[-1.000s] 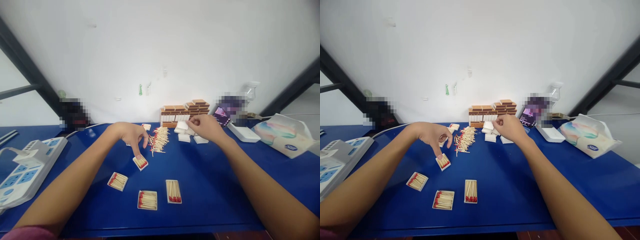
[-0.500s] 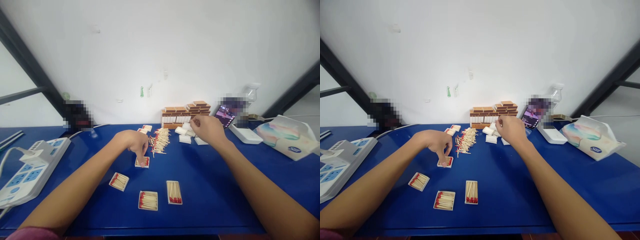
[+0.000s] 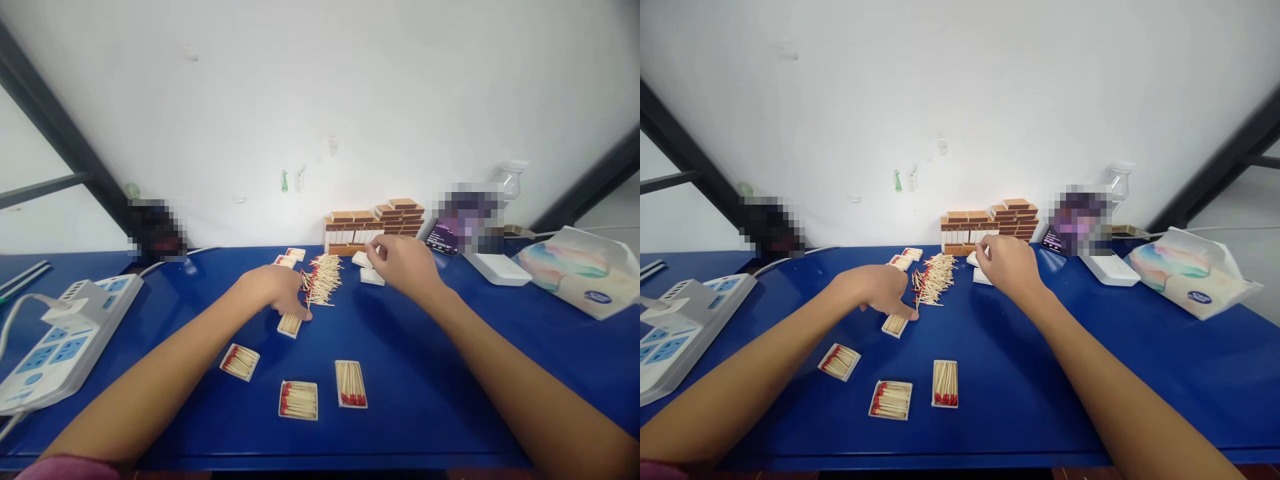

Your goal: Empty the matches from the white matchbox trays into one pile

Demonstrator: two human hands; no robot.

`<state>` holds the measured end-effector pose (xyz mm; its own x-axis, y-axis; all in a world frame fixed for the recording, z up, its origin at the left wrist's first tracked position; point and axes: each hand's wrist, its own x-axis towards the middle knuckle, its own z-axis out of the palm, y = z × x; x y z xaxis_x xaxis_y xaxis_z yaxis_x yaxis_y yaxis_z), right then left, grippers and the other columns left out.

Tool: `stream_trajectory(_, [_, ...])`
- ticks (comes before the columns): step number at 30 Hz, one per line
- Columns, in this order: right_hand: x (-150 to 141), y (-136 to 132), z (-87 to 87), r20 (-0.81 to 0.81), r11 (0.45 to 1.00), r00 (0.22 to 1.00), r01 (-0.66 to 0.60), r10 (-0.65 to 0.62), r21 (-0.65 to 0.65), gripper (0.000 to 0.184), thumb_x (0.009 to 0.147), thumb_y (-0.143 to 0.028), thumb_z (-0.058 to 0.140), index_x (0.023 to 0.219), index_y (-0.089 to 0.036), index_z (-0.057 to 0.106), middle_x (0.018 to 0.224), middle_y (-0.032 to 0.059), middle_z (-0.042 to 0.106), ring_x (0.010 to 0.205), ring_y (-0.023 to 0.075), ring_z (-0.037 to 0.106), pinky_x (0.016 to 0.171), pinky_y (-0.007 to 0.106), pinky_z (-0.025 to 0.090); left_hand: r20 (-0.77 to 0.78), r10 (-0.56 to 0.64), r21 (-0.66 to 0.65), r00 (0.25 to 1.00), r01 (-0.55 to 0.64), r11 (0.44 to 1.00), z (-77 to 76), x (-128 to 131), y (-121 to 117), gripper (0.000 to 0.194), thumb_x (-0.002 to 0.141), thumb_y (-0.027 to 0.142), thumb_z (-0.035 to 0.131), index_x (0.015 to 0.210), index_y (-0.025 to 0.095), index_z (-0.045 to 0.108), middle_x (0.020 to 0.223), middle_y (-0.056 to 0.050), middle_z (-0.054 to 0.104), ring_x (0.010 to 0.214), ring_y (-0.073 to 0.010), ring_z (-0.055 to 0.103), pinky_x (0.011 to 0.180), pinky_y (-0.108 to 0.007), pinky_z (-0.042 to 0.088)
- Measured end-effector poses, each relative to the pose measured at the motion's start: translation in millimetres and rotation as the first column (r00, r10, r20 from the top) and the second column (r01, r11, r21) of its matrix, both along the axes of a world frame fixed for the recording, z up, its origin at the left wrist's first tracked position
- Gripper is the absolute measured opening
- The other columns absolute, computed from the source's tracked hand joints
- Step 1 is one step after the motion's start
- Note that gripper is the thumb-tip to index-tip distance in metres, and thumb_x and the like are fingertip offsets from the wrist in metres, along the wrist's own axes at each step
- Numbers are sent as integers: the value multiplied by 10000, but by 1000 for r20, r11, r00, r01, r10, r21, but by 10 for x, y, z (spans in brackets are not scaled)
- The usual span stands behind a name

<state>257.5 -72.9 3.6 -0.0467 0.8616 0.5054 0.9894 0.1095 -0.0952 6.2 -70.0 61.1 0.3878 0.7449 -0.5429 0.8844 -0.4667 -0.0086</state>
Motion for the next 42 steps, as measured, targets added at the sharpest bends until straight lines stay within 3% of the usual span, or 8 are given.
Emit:
stream_trajectory(4, [-1, 8, -18, 1, 1000, 1000, -17, 17, 10, 288, 973, -344, 523, 832, -211, 736, 827, 76, 789, 758, 255, 701, 604, 328, 355, -58, 38, -12, 998, -38, 999, 0, 19, -8, 619, 846, 687, 573, 497, 177, 614, 542, -100, 627, 480, -205, 561, 593, -365, 465])
stream_trajectory(6, [-1, 8, -21, -4, 1000, 1000, -19, 19, 13, 292, 975, -346, 520, 829, -213, 735, 827, 78, 789, 752, 253, 699, 606, 327, 356, -66, 20, 33, 998, -18, 999, 50, -5, -17, 582, 844, 683, 585, 581, 171, 671, 618, -112, 659, 548, -233, 595, 630, -379, 469])
stream_trajectory(9, [-2, 6, -23, -18, 1000, 1000, -16, 16, 13, 282, 973, -342, 529, 828, -213, 734, 821, 73, 787, 741, 249, 695, 607, 328, 350, -36, -43, 76, 998, 46, 996, 141, -75, -12, 479, 695, 621, 774, 888, 184, 738, 813, -94, 707, 706, -264, 640, 667, -355, 458])
stream_trajectory(15, [-2, 9, -32, -16, 1000, 1000, -21, 22, 8, 273, 978, -333, 539, 829, -212, 733, 836, 68, 787, 754, 253, 700, 611, 327, 346, 57, -86, -106, 995, 91, 990, 163, -146, 72, 764, 485, 423, 925, 1173, 241, 646, 1017, -27, 669, 731, -200, 606, 606, -281, 415])
stream_trajectory(29, [-17, 11, -52, -31, 1000, 999, 24, -23, 9, 270, 972, -347, 550, 834, -209, 737, 781, 60, 769, 730, 239, 690, 616, 315, 335, 61, -211, -169, 976, 218, 961, -15, 3, 13, 612, 596, 291, 894, 1150, 262, 637, 1021, -9, 672, 819, -204, 618, 632, -276, 410])
stream_trajectory(36, [-16, 17, -60, -68, 1000, 998, -10, 11, 21, 276, 967, -349, 545, 818, -208, 729, 752, 58, 752, 697, 232, 664, 605, 316, 312, 47, -177, -96, 983, 181, 979, -7, 7, -3, 497, 604, 358, 877, 1040, 233, 674, 901, -13, 692, 778, -216, 625, 605, -286, 404])
stream_trajectory(39, [-92, -11, -59, -198, 996, 976, -92, 88, -11, 281, 945, -348, 567, 752, -199, 708, 689, 49, 714, 656, 213, 630, 603, 313, 321, 116, -220, -14, 969, 223, 975, -37, -1, 24, 411, 618, 338, 833, 985, 220, 693, 835, -11, 686, 720, -202, 612, 594, -290, 386])
stream_trajectory(42, [-229, -78, -63, -478, 935, 848, -327, 228, -134, 377, 946, -457, 583, 689, -194, 668, 625, 30, 663, 592, 178, 574, 579, 300, 346, 208, -282, 114, 937, 263, 958, -57, -19, 57, 404, 628, 325, 811, 1001, 217, 699, 786, -5, 672, 669, -182, 588, 582, -293, 357])
